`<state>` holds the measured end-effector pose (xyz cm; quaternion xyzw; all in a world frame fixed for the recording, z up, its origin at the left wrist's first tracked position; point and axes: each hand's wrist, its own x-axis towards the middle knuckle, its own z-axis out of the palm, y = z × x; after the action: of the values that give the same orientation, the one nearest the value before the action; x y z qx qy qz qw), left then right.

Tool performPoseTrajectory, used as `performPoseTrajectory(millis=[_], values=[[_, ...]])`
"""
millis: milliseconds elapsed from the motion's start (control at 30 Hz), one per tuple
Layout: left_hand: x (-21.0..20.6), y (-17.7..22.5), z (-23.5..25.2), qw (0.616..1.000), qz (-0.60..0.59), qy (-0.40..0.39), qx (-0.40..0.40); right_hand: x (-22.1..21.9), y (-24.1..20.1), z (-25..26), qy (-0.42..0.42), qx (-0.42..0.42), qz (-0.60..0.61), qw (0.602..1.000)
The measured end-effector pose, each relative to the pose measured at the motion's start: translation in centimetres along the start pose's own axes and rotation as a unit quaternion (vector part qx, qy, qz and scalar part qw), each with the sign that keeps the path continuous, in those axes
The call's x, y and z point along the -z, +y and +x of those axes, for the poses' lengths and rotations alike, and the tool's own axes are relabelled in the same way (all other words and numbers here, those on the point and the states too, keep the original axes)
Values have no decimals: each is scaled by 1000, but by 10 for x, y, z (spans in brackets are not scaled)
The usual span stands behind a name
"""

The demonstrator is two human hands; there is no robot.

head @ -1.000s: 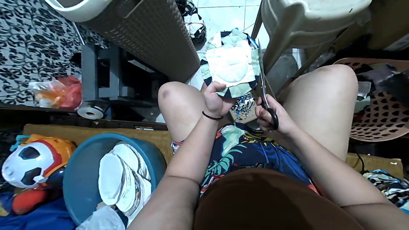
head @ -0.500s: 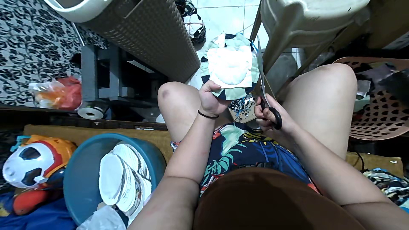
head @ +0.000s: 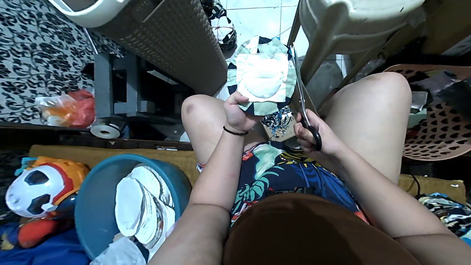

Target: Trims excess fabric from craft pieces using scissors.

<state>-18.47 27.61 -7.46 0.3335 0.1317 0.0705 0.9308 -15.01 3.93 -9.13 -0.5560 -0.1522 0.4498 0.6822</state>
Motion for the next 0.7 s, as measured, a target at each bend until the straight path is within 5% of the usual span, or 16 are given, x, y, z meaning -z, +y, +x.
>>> performPoseTrajectory(millis=[700], values=[[8, 10, -2, 998, 30, -55, 18, 2, 6, 2, 32, 20, -98, 994]])
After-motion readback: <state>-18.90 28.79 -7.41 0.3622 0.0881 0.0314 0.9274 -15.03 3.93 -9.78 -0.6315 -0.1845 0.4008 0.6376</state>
